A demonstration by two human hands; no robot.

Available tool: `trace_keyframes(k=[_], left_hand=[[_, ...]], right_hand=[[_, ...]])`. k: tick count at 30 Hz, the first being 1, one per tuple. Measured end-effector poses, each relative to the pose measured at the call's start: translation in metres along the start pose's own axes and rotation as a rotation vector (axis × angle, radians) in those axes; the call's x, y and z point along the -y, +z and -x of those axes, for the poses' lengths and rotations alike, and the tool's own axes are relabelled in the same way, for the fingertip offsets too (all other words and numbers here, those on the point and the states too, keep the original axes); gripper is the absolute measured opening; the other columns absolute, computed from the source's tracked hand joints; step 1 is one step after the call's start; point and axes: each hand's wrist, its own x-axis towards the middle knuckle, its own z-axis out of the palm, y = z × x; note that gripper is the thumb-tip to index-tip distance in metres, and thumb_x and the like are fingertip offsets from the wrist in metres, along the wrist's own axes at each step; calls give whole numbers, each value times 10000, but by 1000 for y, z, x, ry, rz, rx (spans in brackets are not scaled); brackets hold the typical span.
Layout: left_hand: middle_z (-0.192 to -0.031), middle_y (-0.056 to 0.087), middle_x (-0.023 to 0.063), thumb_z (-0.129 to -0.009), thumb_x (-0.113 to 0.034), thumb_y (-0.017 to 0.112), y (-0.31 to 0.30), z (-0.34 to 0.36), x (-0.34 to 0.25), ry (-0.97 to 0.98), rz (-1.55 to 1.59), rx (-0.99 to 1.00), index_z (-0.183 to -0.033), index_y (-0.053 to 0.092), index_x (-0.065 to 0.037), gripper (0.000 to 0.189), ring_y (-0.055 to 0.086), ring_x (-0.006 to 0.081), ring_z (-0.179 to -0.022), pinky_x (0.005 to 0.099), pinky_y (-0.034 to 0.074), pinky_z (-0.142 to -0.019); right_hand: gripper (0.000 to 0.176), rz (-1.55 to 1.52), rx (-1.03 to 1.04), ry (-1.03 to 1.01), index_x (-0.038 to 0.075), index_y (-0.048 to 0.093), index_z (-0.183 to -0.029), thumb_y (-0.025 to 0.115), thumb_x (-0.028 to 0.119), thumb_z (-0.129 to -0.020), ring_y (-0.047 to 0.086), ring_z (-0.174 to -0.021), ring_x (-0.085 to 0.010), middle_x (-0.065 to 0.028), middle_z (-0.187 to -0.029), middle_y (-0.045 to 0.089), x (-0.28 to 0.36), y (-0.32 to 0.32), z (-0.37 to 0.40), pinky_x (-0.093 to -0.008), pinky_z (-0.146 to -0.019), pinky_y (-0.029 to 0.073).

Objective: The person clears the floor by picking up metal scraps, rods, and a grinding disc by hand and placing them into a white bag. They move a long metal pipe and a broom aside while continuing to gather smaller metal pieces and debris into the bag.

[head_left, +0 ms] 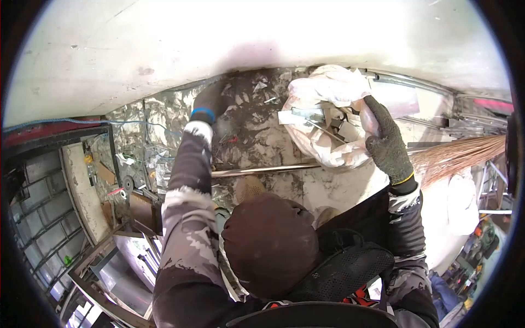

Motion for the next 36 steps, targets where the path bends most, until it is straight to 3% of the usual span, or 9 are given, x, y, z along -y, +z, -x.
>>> trace_keyframes(k=[1,9,14,21,25,27,31,33,36], left_hand=[[-1357,602,187,-922,-236,603,-5,-13,-11,-69,-173,183,-1327,598,-114,423,588,374,-1237,458,482,-1029],[-1353,602,179,-902,-243,606,20,45,1,-258,-112,167,-1289,633,-124,406,604,358,-1221,440,482,-1033],[-1169,675,172,-894,-234,631,17,90,21,-109,113,-129,-1191,683,-101,329,646,383,-1063,460,517,-927],[-1184,673,130,-842,-222,710,54,-23,-57,261,-117,-148,-1203,697,-185,363,636,344,-1108,431,512,-946],[-1190,667,131,-825,-241,726,83,-51,-73,95,-361,58,-1191,703,-187,371,610,347,-1146,441,492,-974],[-1237,654,141,-814,-274,739,83,-44,-67,174,-186,-168,-1192,704,-178,392,593,343,-1191,449,479,-997],[-1263,647,169,-855,-330,676,81,-47,-46,129,-107,10,-1279,638,-125,472,565,360,-1234,471,444,-1044],[-1154,688,170,-861,-286,676,67,-30,-36,155,-20,-50,-1275,632,-99,457,644,338,-1099,430,496,-959],[-1037,729,142,-871,-180,677,47,9,-12,-175,617,-102,-1226,645,-22,391,686,249,-871,326,529,-777]], right_hand=[[832,-13,-3,-24,59,429,-1498,497,-67,-679,465,-1372,-326,-200,-1434,507,-2,1,1,-384,-1153,347],[825,-12,2,-16,51,430,-1491,502,-60,-677,476,-1356,-351,-217,-1408,515,-1,-11,7,-374,-1139,358],[828,-60,8,-5,50,431,-1491,501,-58,-673,467,-1367,-324,-204,-1422,509,-9,-14,9,-371,-1145,350],[817,-76,12,26,36,443,-1482,489,-45,-671,463,-1369,-293,-190,-1427,510,-3,-10,1,-372,-1160,332],[813,-26,5,28,36,444,-1482,502,-41,-675,469,-1364,-306,-199,-1421,515,-7,-14,9,-375,-1157,333],[809,-70,12,47,41,450,-1476,508,-46,-674,477,-1355,-331,-213,-1418,515,-12,-14,15,-381,-1151,340],[811,-34,0,9,49,455,-1471,503,-60,-668,480,-1350,-353,-223,-1416,510,-11,-20,19,-386,-1145,348],[817,-41,-7,29,18,450,-1474,471,-20,-658,464,-1376,-298,-212,-1436,522,-5,-19,17,-360,-1175,298],[799,-34,7,2,59,446,-1480,520,-64,-694,478,-1353,-354,-221,-1411,510,-11,-18,14,-385,-1135,359]])
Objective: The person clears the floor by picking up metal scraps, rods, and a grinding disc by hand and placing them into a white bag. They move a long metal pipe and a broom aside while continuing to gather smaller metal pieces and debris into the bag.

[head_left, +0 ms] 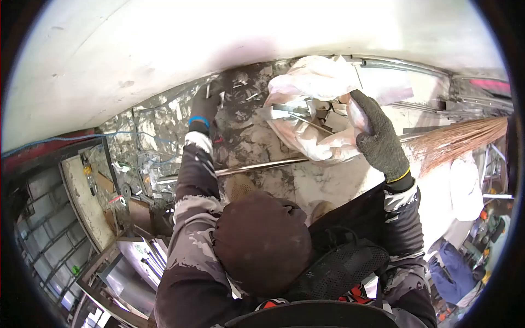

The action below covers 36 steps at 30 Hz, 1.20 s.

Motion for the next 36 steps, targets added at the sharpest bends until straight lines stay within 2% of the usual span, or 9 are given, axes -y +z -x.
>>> trace_keyframes(k=[2,7,11,12,17,19,22,25,36], left_hand=[[-1006,731,116,-882,-110,670,-12,11,45,-64,451,-80,-1208,645,16,351,693,208,-845,303,539,-722],[-1060,684,105,-965,-124,610,-60,52,114,292,123,201,-1235,625,-11,293,676,247,-956,409,577,-820],[-1076,690,142,-985,-155,569,-52,77,73,-341,1124,327,-1174,632,-24,239,694,290,-1003,457,606,-811],[-1085,690,147,-984,-156,567,-46,63,112,99,487,231,-1182,624,-24,245,696,296,-990,456,603,-819],[-1120,694,131,-993,-242,583,20,89,2,-114,841,177,-1205,617,-9,317,695,290,-964,410,568,-868],[-1122,694,142,-984,-250,597,48,101,-36,63,864,310,-1214,612,6,344,689,291,-965,402,556,-871],[-1058,699,210,-888,-223,651,57,58,-45,187,-121,124,-1146,679,-25,326,675,352,-988,446,525,-896],[-1006,711,199,-878,-260,639,62,32,-28,366,-530,-29,-1060,727,-90,264,679,387,-938,477,536,-854],[-1138,675,192,-852,-162,602,97,10,-29,347,-781,65,-1012,723,-107,207,649,381,-1074,491,522,-907]], right_hand=[[797,-25,0,-3,62,443,-1484,523,-65,-701,474,-1358,-345,-214,-1413,512,2,1,-2,-382,-1135,358],[791,-36,25,-4,47,441,-1484,516,-66,-704,451,-1382,-318,-196,-1444,498,-3,8,-12,-377,-1157,341],[784,-62,38,9,42,446,-1477,507,-43,-700,452,-1387,-305,-188,-1456,498,-4,6,-16,-386,-1169,329],[784,-56,34,7,42,446,-1477,507,-43,-700,452,-1387,-305,-188,-1456,498,-4,6,-15,-386,-1169,329],[786,-55,-30,-15,6,445,-1469,478,12,-683,478,-1355,-276,-183,-1427,524,-5,13,-13,-358,-1161,323],[783,-26,-23,-19,7,445,-1469,478,9,-686,475,-1357,-275,-183,-1428,523,-1,12,-14,-358,-1163,320],[790,-10,-14,-29,30,444,-1476,493,-23,-689,463,-1372,-289,-186,-1436,513,-1,10,-9,-371,-1166,324],[790,-26,-8,11,30,442,-1478,501,-17,-691,456,-1380,-285,-183,-1439,511,2,9,-9,-370,-1168,319],[781,-14,-7,15,12,436,-1479,505,18,-701,461,-1381,-285,-203,-1437,517,4,9,-3,-374,-1177,302]])
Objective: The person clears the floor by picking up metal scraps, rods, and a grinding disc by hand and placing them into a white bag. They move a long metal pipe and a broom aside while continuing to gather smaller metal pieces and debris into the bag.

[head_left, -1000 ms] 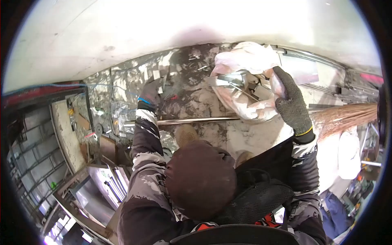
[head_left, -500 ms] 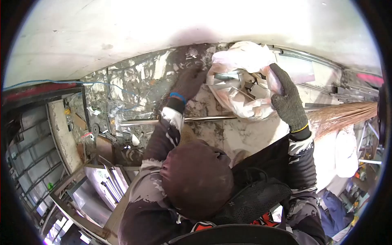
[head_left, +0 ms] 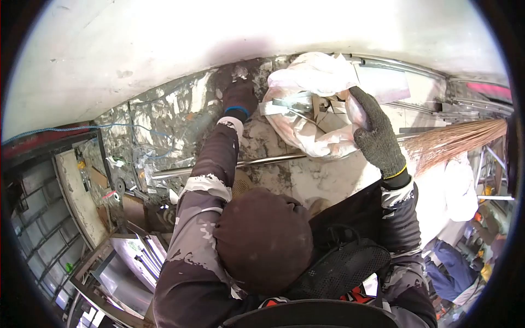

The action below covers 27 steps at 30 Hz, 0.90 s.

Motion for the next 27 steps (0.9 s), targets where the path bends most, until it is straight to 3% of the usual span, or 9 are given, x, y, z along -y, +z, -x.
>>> trace_keyframes(k=[4,9,11,13,14,18,20,24,27], left_hand=[[-1082,690,188,-860,-162,594,-1,8,-1,19,106,-52,-1017,709,-109,202,660,377,-1057,493,523,-906],[-1137,693,184,-869,-171,576,6,-3,5,-28,39,159,-993,711,-141,186,677,354,-1053,476,530,-900],[-1169,691,184,-870,-172,568,3,-9,10,70,-54,176,-1005,709,-140,197,685,344,-1047,473,534,-891],[-1161,666,222,-850,-159,617,6,-9,13,72,20,211,-1036,682,-94,208,640,387,-1090,464,514,-931],[-1074,700,192,-865,-182,578,15,-5,15,90,-87,101,-1101,673,-104,266,677,367,-1038,454,538,-889],[-1120,673,200,-878,-168,578,39,-4,11,-37,-298,-52,-1182,648,-123,315,655,380,-1078,451,536,-903],[-1295,565,281,-811,-66,654,15,-2,4,-33,60,-35,-1287,561,-102,486,572,422,-1205,487,492,-983],[-1247,605,223,-847,-85,637,9,9,8,-76,200,-168,-1270,613,-169,432,617,380,-1149,481,526,-937],[-1247,605,221,-826,-90,669,-12,13,7,-120,212,-24,-1235,631,-151,415,608,389,-1149,484,523,-935]], right_hand=[[791,33,-18,-45,39,443,-1479,511,-61,-697,485,-1352,-320,-198,-1418,515,0,2,2,-374,-1125,375],[768,-11,-14,-45,37,451,-1473,516,-65,-715,488,-1346,-320,-197,-1405,517,1,4,3,-377,-1115,386],[757,-53,-25,-39,42,459,-1469,520,-66,-723,492,-1337,-321,-196,-1390,524,3,5,3,-374,-1112,388],[750,2,-31,-67,51,465,-1468,527,-63,-729,497,-1330,-325,-197,-1379,528,1,4,2,-372,-1107,392],[748,3,-28,-67,51,467,-1465,531,-61,-728,502,-1325,-327,-201,-1377,528,1,3,2,-373,-1103,397],[750,8,-24,-66,25,461,-1457,538,-52,-715,516,-1310,-344,-219,-1375,528,1,5,3,-379,-1098,399],[770,34,-20,-98,15,451,-1459,532,-51,-696,514,-1308,-355,-224,-1381,527,0,3,0,-381,-1103,394],[809,39,2,-139,30,441,-1470,520,-62,-671,485,-1336,-363,-228,-1396,517,-3,3,1,-390,-1127,372],[810,17,4,-94,35,444,-1470,517,-78,-671,477,-1347,-371,-229,-1401,516,-2,2,-4,-386,-1132,366]])
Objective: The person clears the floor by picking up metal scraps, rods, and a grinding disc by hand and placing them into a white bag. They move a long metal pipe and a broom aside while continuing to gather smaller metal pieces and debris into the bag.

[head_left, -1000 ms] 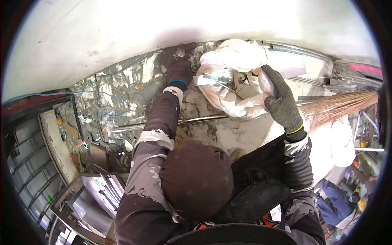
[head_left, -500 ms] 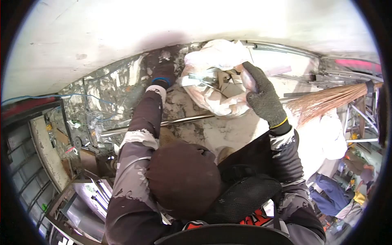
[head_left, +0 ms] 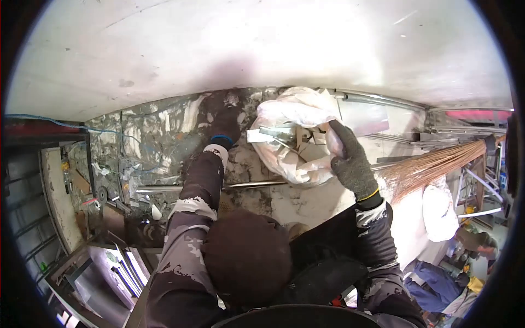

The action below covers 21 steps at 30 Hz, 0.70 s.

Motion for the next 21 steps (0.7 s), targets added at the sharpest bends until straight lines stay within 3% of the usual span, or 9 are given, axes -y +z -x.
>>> trace_keyframes(k=[2,3,4,7,8,10,14,18,21], left_hand=[[-1191,625,234,-841,-103,666,-17,5,-3,111,-96,-144,-1164,666,-127,324,620,398,-1105,478,523,-914],[-1125,646,234,-844,-137,669,-8,0,9,189,-69,-334,-1082,689,-94,243,637,408,-1035,477,527,-875],[-1125,646,234,-844,-137,669,1,-6,21,190,-75,-313,-1082,689,-94,243,637,408,-1035,477,527,-875],[-999,715,190,-790,-230,713,-16,-1,22,-68,84,-122,-967,721,-63,243,683,389,-961,481,541,-855],[-999,715,190,-790,-230,713,-12,5,20,-61,71,-105,-967,721,-63,243,683,389,-961,481,541,-855],[-964,733,149,-822,-222,677,-9,6,10,-38,-317,34,-933,744,-131,159,716,342,-903,459,572,-809],[-935,732,167,-796,-221,693,-9,4,-19,-67,-463,78,-884,747,-86,170,728,332,-909,441,581,-777],[-934,732,165,-810,-192,694,-6,-3,-4,150,-479,106,-899,763,-96,148,728,353,-890,438,586,-765],[-962,733,148,-837,-159,659,1,-7,11,58,-387,76,-949,759,-116,156,723,338,-920,454,575,-807]], right_hand=[[814,21,-20,-11,36,450,-1467,518,-103,-668,476,-1350,-387,-234,-1394,524,1,3,3,-384,-1138,361],[812,19,-21,-23,37,454,-1465,519,-104,-669,481,-1345,-390,-236,-1391,526,0,4,3,-387,-1138,362],[809,18,-24,-37,38,457,-1463,521,-105,-669,486,-1339,-393,-237,-1387,529,-1,3,2,-389,-1138,363],[787,24,-22,-14,45,466,-1455,514,-101,-683,496,-1330,-386,-235,-1373,534,-4,4,-1,-385,-1126,376],[780,27,-18,-12,49,469,-1453,513,-98,-688,501,-1325,-384,-233,-1368,535,-5,4,1,-383,-1121,380],[774,-37,-30,26,56,472,-1451,514,-94,-693,503,-1319,-385,-232,-1366,535,-1,6,1,-386,-1117,385],[763,22,-37,-49,73,479,-1447,517,-86,-702,502,-1313,-391,-230,-1368,531,-4,3,0,-397,-1108,396],[777,24,-36,-57,79,474,-1454,517,-89,-696,491,-1325,-390,-228,-1378,525,-6,3,2,-400,-1116,388],[791,18,-32,-72,82,469,-1460,514,-98,-691,489,-1332,-380,-220,-1391,523,-2,1,8,-393,-1121,383]])
